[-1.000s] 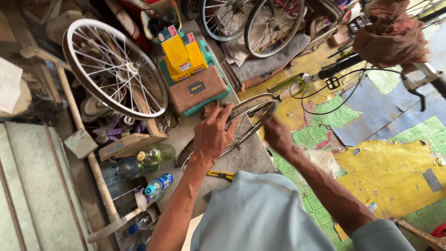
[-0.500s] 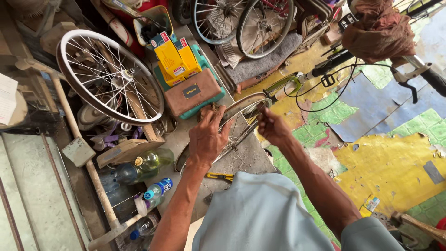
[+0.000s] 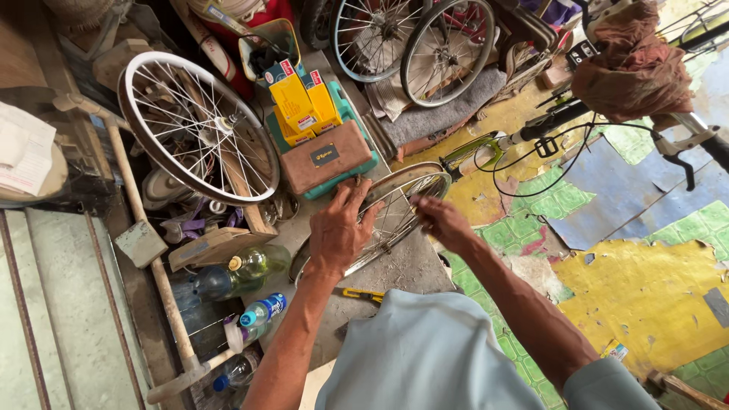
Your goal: The person uses a yellow utility knife to scrape the rim of a bicycle wheel, then uses sandpaper to smooth the rim surface. The person rotates the wheel and continues sanding different sections of the rim.
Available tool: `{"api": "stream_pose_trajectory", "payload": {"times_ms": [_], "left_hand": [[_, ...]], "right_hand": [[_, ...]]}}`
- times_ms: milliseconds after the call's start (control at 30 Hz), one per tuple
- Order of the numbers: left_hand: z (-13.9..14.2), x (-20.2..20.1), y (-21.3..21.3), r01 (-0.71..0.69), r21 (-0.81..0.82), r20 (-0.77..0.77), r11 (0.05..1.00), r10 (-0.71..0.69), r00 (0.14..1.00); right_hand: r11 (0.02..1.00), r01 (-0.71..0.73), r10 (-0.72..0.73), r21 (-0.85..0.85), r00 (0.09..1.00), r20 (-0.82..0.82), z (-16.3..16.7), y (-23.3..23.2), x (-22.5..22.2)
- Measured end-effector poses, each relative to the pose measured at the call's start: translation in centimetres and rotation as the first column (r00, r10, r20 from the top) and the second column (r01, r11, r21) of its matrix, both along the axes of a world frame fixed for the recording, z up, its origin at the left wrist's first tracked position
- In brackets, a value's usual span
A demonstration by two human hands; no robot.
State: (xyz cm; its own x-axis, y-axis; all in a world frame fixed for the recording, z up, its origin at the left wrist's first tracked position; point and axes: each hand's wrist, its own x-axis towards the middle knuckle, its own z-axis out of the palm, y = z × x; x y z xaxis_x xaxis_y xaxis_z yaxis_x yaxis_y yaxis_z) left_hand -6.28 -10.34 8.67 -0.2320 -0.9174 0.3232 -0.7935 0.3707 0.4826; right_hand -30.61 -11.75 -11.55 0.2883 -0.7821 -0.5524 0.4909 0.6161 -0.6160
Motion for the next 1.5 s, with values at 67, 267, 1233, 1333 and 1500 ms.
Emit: {"api": "stream_pose_trajectory", "payload": {"times_ms": [67,267,1233,1333,1500], "left_hand": [[0.0,-0.1,0.1,-0.018,-0.012,0.011,1.0,0.018,1.0],[-0.2,-0.4,-0.4,-0.02,0.037,0.019,0.999,0.02,1.0],[-0.3,-0.4,-0.7,-0.068,0.012,0.016,0.998,0.068,0.998],[-0.3,-0.5,-0.7,-0.061,-0.047,0.049,0.997,0.063,0.997],[-0.2,-0.8,-0.7,-0.06,-0.065,0.038,0.996,0.062,0.997]], "right_hand": [[0.995,0.095,-0.099,-0.032,0.978,-0.184,0.4,0.1,0.3],[0.994,-0.109,0.109,-0.018,0.994,-0.019,0.2,2.1,2.8],[0.659,-0.44,-0.588,-0.61,0.205,-0.783,0.6,1.0,-0.7],[0.508,-0.633,-0.697,-0.584,0.096,-0.711,1.3,-0.4,-1.8],[0.398,-0.752,-0.651,-0.525,0.172,-0.739,1.8,1.4,0.1]]}}
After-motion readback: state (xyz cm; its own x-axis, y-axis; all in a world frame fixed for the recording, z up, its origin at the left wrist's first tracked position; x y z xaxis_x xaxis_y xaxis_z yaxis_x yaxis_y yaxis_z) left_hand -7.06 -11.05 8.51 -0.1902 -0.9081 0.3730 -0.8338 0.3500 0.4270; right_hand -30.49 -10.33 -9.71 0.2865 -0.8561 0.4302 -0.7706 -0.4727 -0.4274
